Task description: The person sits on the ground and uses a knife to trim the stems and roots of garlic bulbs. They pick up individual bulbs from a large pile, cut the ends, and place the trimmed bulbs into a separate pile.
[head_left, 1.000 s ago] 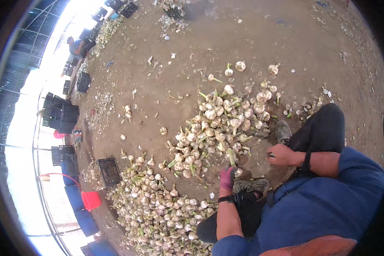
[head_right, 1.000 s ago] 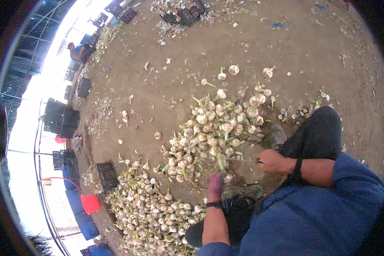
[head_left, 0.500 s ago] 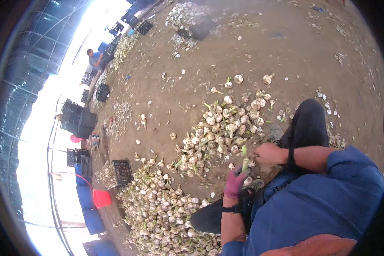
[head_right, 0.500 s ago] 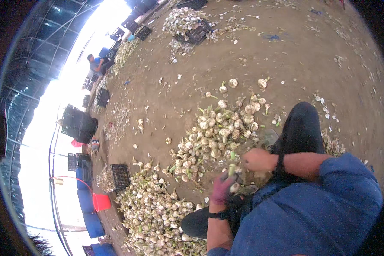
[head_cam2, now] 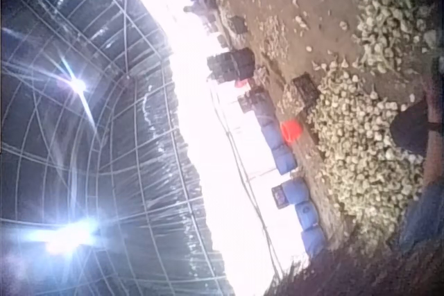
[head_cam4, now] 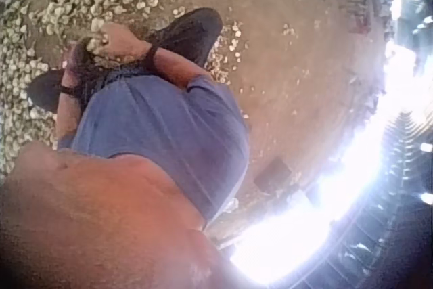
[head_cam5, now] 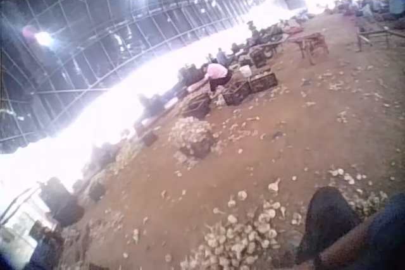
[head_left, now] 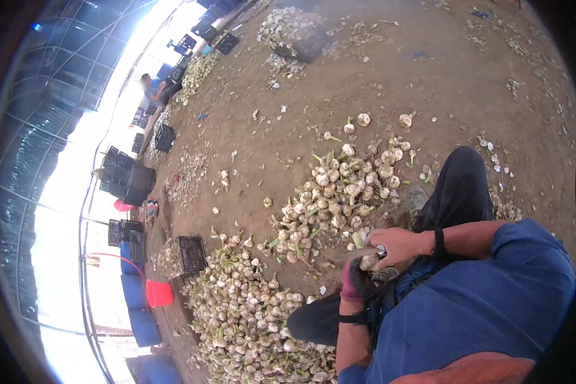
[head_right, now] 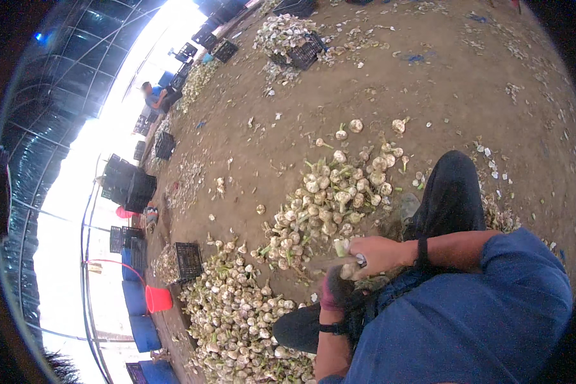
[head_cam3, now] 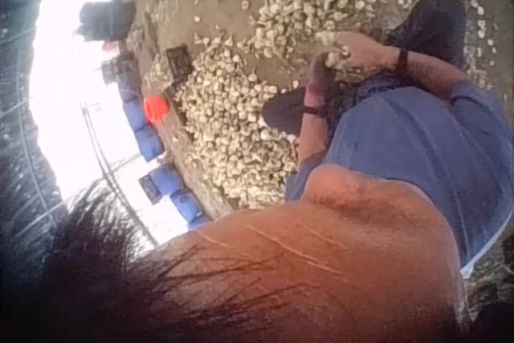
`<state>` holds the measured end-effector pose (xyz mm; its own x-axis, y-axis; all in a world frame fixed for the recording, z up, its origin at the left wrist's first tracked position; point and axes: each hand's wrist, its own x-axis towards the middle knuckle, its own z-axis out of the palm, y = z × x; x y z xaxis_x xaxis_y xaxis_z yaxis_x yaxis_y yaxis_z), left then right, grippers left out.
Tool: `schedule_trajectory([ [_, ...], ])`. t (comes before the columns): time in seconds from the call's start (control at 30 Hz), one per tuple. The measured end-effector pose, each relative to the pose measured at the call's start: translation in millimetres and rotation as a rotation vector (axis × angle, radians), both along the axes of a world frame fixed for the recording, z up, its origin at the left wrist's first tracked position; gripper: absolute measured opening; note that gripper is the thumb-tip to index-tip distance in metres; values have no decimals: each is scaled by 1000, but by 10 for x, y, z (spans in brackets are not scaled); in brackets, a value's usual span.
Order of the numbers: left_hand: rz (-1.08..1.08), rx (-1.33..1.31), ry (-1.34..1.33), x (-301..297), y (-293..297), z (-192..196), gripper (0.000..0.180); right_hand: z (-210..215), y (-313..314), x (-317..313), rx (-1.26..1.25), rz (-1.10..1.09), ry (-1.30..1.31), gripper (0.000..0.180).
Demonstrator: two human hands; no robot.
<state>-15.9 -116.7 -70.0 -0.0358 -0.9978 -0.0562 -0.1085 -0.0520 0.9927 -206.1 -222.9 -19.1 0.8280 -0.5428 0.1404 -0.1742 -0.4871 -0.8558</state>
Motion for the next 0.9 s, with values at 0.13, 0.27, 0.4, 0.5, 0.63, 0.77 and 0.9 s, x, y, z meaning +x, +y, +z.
schedule_trajectory([
  [0.13,131,242,760,-167,-103,335,52,-158,-25,63,112,-70,55,45],
  [0.27,153,5,43,-161,2,307,62,341,-77,39,737,-169,86,50],
  [0.4,150,79,-7,-256,-42,470,57,143,-65,75,707,-117,-64,44],
  [0.5,179,86,-54,-197,1,447,51,102,-68,66,469,-107,1,40],
  [0.63,236,168,154,-69,103,207,47,314,-13,-40,124,-68,175,34],
  [0.77,96,-107,-390,121,187,-272,40,394,21,-73,-53,57,290,29],
  [0.9,181,22,-42,-47,127,-105,35,414,26,-107,-108,88,386,34],
])
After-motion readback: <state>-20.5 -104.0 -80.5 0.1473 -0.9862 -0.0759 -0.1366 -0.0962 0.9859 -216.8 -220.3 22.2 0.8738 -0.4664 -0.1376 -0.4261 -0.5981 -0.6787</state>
